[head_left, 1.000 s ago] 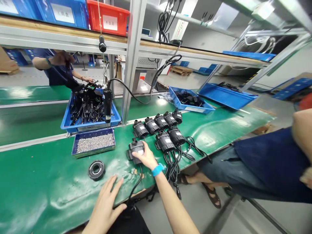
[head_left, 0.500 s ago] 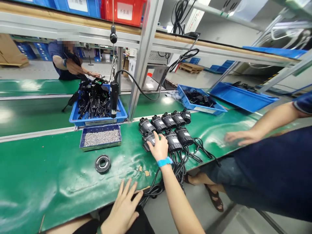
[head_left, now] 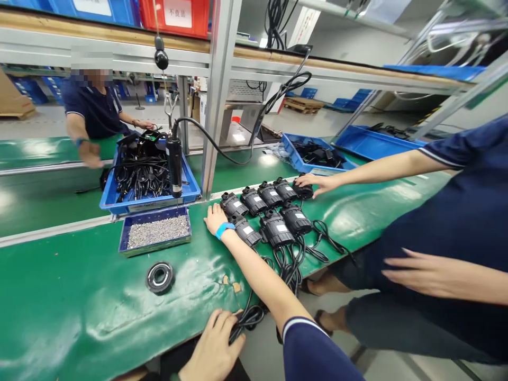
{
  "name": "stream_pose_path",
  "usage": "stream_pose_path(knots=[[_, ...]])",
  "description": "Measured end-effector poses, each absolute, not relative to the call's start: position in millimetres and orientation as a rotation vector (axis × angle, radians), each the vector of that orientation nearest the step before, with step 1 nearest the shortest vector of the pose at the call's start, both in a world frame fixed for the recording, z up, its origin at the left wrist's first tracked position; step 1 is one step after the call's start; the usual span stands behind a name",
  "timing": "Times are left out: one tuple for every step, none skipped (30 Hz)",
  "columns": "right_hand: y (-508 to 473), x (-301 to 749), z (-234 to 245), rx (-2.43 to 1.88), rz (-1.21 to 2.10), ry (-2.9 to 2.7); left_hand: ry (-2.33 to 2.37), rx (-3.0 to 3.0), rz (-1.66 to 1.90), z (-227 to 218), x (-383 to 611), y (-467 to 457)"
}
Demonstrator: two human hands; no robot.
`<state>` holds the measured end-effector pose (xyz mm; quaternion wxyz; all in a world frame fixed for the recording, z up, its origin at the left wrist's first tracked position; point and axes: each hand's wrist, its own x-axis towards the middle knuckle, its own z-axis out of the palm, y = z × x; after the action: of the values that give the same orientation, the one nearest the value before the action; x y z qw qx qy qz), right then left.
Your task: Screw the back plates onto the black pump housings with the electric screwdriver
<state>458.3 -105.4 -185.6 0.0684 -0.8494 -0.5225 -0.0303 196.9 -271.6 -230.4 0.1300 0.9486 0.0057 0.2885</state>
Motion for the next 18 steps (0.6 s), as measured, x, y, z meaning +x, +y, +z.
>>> stream_pose_path(knots=[[-105, 461, -191, -2.607, -0.074, -1.530, 0.016, 2.728, 0.790, -228, 197, -272], [-105, 464, -195, -2.646, -0.056, -1.495, 0.007, 2.697, 0.723, -225, 197, -272], [-106, 467, -200, -2.674, -0.039, -1.467, -0.007, 2.661, 0.647, -223, 196, -272], [-106, 470, -204, -2.693, -0.024, -1.445, -0.021, 2.618, 0.573, -219, 196, -272], [-106, 474, -207, -2.707, -0.013, -1.425, -0.032, 2.570, 0.501, -216, 196, -272], [-107, 478, -210, -2.718, -0.003, -1.407, -0.038, 2.516, 0.428, -213, 197, -272], [-108, 483, -212, -2.727, 0.007, -1.390, -0.034, 2.458, 0.347, -209, 198, -272], [-109, 489, -214, -2.733, 0.016, -1.376, -0.023, 2.397, 0.269, -207, 200, -273], [-111, 495, -215, -2.737, 0.027, -1.365, 0.004, 2.339, 0.198, -205, 203, -273], [-114, 502, -215, -2.739, 0.040, -1.357, 0.030, 2.292, 0.134, -205, 206, -275], [-118, 509, -214, -2.739, 0.052, -1.354, 0.048, 2.261, 0.080, -207, 210, -278], [-123, 516, -213, -2.736, 0.062, -1.356, 0.059, 2.246, 0.040, -210, 215, -283], [-129, 523, -211, -2.731, 0.069, -1.362, 0.066, 2.245, 0.015, -215, 220, -289], [-136, 529, -209, -2.723, 0.071, -1.373, 0.080, 2.253, 0.006, -220, 226, -296], [-142, 536, -207, -2.712, 0.069, -1.389, 0.114, 2.260, 0.009, -225, 234, -304], [-149, 543, -204, -2.699, 0.062, -1.408, 0.160, 2.270, 0.024, -230, 242, -312], [-155, 550, -202, -2.683, 0.050, -1.431, 0.197, 2.291, 0.044, -233, 250, -317], [-159, 557, -200, -2.664, 0.034, -1.455, 0.221, 2.323, 0.067, -234, 259, -320]])
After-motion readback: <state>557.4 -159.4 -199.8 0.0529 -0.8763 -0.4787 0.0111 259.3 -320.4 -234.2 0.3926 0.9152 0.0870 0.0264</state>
